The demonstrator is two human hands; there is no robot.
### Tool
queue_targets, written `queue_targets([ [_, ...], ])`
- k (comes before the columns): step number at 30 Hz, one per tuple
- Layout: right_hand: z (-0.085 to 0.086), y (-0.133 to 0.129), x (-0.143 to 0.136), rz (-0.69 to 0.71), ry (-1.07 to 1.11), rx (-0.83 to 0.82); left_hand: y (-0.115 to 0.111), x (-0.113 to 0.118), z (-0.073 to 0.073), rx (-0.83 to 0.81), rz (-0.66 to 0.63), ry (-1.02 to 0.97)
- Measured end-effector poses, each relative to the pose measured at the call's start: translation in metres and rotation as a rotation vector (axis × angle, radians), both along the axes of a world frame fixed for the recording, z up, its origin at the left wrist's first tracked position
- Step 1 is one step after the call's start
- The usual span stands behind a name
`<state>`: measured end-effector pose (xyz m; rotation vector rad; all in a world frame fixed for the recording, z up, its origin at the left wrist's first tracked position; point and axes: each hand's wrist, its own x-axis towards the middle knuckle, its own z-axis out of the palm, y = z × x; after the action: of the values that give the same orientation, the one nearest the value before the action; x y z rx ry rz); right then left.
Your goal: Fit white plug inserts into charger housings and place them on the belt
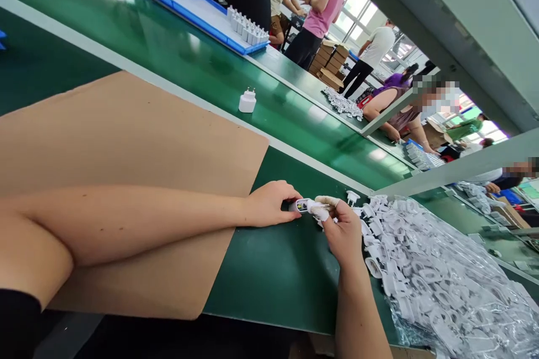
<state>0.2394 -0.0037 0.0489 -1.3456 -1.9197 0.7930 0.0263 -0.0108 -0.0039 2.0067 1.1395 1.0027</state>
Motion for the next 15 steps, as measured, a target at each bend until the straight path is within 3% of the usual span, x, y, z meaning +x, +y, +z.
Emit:
queue_targets([
  [7,-0.0010,-0.0019,-0.0098,0.140,-0.311,0.264,0.0041,-0.0006,-0.0067,0.056,-0.027,0.000],
  [11,0.0026,-0.0028,-0.0093,0.175,-0.331,0.429,0.0048,-0.0004,-0.0069,0.054,-0.022,0.004],
  [15,0.0032,-0.0005,-0.0062,0.224,-0.363,0.447,0.0052,-0.0001,-0.0074,0.056,-0.025,-0.003],
])
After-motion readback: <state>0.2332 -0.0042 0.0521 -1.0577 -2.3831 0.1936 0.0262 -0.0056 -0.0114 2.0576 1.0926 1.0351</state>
